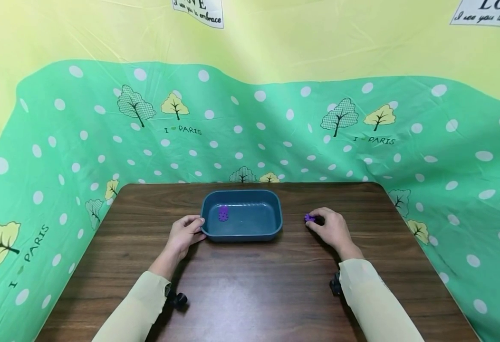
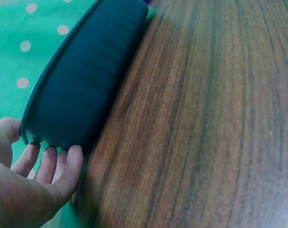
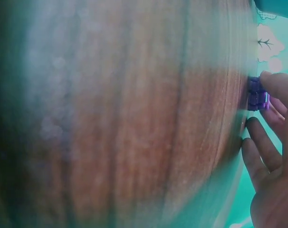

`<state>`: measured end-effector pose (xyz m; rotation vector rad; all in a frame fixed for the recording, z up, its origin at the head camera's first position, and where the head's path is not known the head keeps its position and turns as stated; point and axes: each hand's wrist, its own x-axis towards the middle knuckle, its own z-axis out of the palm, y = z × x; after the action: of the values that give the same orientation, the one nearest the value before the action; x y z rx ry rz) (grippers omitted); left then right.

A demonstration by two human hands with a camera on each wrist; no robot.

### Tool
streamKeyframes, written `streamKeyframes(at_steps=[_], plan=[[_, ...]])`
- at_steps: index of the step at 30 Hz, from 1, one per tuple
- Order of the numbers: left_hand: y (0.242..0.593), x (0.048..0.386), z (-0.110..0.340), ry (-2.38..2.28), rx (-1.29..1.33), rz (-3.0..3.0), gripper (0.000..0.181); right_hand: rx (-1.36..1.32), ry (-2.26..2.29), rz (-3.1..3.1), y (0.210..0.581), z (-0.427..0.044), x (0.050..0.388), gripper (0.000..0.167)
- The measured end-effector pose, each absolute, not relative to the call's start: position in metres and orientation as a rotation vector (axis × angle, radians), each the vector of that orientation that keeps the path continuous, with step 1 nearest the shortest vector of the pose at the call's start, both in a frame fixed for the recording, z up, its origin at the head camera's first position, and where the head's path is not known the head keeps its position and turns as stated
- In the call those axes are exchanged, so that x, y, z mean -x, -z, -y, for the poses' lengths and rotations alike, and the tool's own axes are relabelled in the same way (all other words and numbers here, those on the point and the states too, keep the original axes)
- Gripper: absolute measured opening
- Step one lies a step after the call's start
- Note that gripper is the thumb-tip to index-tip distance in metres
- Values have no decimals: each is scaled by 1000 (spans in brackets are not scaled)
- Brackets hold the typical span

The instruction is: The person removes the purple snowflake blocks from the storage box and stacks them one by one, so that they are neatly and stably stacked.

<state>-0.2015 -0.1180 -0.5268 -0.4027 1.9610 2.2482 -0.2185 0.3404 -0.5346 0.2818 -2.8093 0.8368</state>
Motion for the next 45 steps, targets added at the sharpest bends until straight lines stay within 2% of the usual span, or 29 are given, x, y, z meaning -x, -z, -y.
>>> streamKeyframes(at_steps=[8, 13, 18, 28, 36, 45], plan=[[526, 204, 118, -2253, 403, -1941, 32, -288, -833, 2814, 534, -341, 220, 25], [514, 199, 117, -2246, 386, -1938, 31, -297, -828, 2822, 532, -341, 220, 26], [526, 205, 117, -2262, 396, -1947, 33, -299, -826, 2822, 529, -340, 219, 28], [524, 203, 115, -2283, 399, -1948, 30, -318, -835, 2859, 522, -344, 222, 28], [522, 202, 116, -2276, 401, -1948, 29, -355, -838, 2836, 508, -342, 229, 30], [523, 203, 116, -2278, 400, -1953, 29, -437, -840, 2845, 483, -320, 239, 32]])
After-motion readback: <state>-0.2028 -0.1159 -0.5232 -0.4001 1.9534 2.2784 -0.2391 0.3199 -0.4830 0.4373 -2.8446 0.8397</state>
